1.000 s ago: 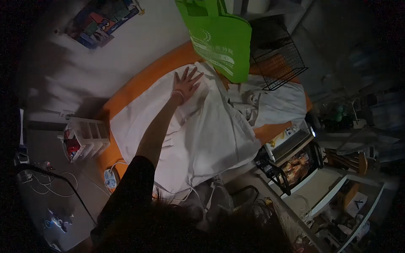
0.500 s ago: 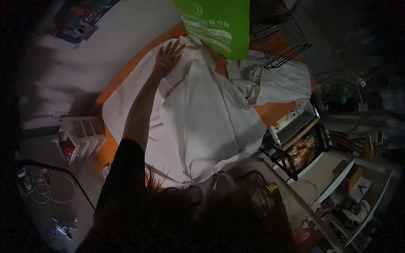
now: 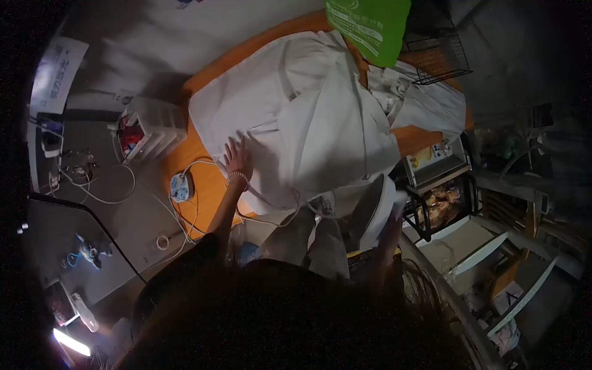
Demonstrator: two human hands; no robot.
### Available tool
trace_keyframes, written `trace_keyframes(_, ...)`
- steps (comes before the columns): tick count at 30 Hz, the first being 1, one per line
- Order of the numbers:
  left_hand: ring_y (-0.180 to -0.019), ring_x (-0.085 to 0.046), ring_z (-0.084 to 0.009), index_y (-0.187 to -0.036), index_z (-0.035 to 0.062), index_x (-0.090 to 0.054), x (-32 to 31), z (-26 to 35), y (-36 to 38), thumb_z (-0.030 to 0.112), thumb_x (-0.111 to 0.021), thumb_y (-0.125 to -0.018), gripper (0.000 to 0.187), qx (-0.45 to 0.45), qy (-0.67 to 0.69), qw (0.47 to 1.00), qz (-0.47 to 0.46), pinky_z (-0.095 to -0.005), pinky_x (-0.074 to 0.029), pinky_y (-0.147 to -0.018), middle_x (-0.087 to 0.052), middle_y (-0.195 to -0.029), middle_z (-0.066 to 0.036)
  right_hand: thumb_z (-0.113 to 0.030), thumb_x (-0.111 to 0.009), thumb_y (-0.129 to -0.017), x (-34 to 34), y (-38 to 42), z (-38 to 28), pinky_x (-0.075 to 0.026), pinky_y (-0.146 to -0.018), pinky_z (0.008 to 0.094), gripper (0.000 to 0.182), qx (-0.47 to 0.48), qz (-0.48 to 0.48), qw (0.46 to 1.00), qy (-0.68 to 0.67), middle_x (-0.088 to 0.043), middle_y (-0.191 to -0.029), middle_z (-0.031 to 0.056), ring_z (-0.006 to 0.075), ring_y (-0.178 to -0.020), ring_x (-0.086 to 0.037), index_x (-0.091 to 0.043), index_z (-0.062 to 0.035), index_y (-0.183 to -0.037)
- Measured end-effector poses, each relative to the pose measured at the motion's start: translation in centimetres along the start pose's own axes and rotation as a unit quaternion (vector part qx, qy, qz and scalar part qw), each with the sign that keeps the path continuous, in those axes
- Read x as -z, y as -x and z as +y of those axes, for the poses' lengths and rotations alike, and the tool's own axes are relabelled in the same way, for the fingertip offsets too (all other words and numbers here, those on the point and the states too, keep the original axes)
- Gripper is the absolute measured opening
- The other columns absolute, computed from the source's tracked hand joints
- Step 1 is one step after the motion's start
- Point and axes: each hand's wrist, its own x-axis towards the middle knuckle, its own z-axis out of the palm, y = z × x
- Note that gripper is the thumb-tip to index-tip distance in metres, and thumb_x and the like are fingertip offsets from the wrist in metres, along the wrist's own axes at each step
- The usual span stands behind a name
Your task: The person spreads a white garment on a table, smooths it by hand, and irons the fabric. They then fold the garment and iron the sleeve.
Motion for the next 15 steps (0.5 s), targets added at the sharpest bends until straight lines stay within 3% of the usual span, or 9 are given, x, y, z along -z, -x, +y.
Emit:
trace_keyframes(2,-0.146,-0.011,-0.0401,-0.154,0.0306,-0.018,-2.9,-3.9,1.4,0.028,-0.051,-0.094,0.068,0.015,0.004,1.000,0.002,-0.0530,-0.019,-0.116,-0.008,-0.160,-0.017,-0.048,-0.044,-0.098,-3.2,-0.9,-2.3,-0.041,-0.100,0.0427,0.063,-0.001,-0.098,0.986,-0.136,-0.049,-0.137,0.0140,0.0282,-0.122,-0.051,-0.037,-0.0073,-0.146)
trace_keyframes(5,-0.145,-0.016,-0.0417,-0.153,0.0314,-0.021,-3.8,-7.0,2.1,0.025,-0.050,-0.093,0.067,-0.005,0.041,0.998,0.056,-0.0521,-0.022,-0.115,-0.015,-0.159,-0.020,-0.044,-0.042,-0.099,-7.3,-1.9,-6.9,-0.042,-0.100,0.0432,0.060,0.082,-0.194,0.961,-0.179,-0.050,-0.135,0.0130,0.0280,-0.120,-0.052,-0.038,-0.0062,-0.145)
trace_keyframes(8,-0.139,-0.030,-0.0420,-0.151,0.0268,-0.026,-1.5,-7.4,2.5,0.025,-0.049,-0.093,0.063,-0.017,-0.038,0.997,0.063,-0.0471,-0.030,-0.112,-0.020,-0.157,-0.021,-0.042,-0.046,-0.098,-8.7,-5.4,-8.9,-0.045,-0.097,0.0422,0.058,0.132,-0.305,0.921,-0.203,-0.054,-0.131,0.0121,0.0282,-0.116,-0.055,-0.040,-0.0041,-0.142)
trace_keyframes(10,-0.124,-0.048,-0.0390,-0.142,0.0141,-0.038,-1.9,-7.9,1.5,0.019,-0.052,-0.092,0.053,0.065,0.159,0.981,0.092,-0.0449,-0.043,-0.100,-0.025,-0.153,-0.023,-0.038,-0.050,-0.097,-10.2,-9.9,-8.0,-0.047,-0.095,0.0392,0.052,0.023,-0.227,0.944,-0.239,-0.058,-0.127,0.0108,0.0270,-0.112,-0.057,-0.048,-0.0038,-0.137)
trace_keyframes(11,-0.124,-0.048,-0.0390,-0.142,0.0141,-0.038,-1.5,-7.5,1.2,0.019,-0.052,-0.092,0.053,0.066,0.165,0.979,0.099,-0.0449,-0.043,-0.100,-0.025,-0.153,-0.023,-0.035,-0.053,-0.095,-10.3,-13.3,-7.0,-0.046,-0.095,0.0377,0.048,0.039,-0.308,0.918,-0.245,-0.059,-0.125,0.0100,0.0256,-0.112,-0.058,-0.054,-0.0038,-0.131)
trace_keyframes(12,-0.117,-0.054,-0.0372,-0.133,0.0092,-0.046,-1.1,-6.8,0.9,0.021,-0.053,-0.090,0.045,0.225,0.365,0.878,0.211,-0.0425,-0.046,-0.093,-0.040,-0.140,-0.024,-0.035,-0.053,-0.095,-10.9,-15.9,-6.5,-0.046,-0.096,0.0370,0.046,0.043,-0.302,0.926,-0.223,-0.060,-0.125,0.0092,0.0247,-0.114,-0.057,-0.055,-0.0049,-0.130)
trace_keyframes(13,-0.110,-0.059,-0.0354,-0.124,0.0042,-0.055,-0.7,-6.1,0.5,0.024,-0.055,-0.089,0.040,0.364,0.535,0.700,0.303,-0.0400,-0.048,-0.087,-0.054,-0.127,-0.025,-0.034,-0.053,-0.095,-11.8,-17.6,-7.0,-0.045,-0.097,0.0362,0.045,0.047,-0.296,0.933,-0.200,-0.060,-0.126,0.0084,0.0238,-0.116,-0.055,-0.057,-0.0059,-0.129)
trace_keyframes(14,-0.110,-0.059,-0.0354,-0.124,0.0042,-0.055,-5.7,-7.9,0.5,0.024,-0.055,-0.089,0.040,0.364,0.541,0.692,0.309,-0.0400,-0.048,-0.087,-0.054,-0.127,-0.025,-0.034,-0.053,-0.095,-12.8,-17.8,-8.0,-0.043,-0.099,0.0358,0.047,0.030,-0.301,0.933,-0.196,-0.058,-0.129,0.0072,0.0235,-0.120,-0.053,-0.053,-0.0075,-0.133)
trace_keyframes(15,-0.104,-0.061,-0.0362,-0.119,0.0024,-0.055,-10.0,-10.1,-1.0,0.019,-0.059,-0.087,0.036,0.330,0.542,0.729,0.257,-0.0420,-0.050,-0.082,-0.056,-0.124,-0.025,-0.034,-0.053,-0.095,-13.3,-17.3,-9.1,-0.043,-0.099,0.0358,0.047,0.034,-0.309,0.931,-0.191,-0.058,-0.129,0.0072,0.0235,-0.120,-0.053,-0.053,-0.0075,-0.133)
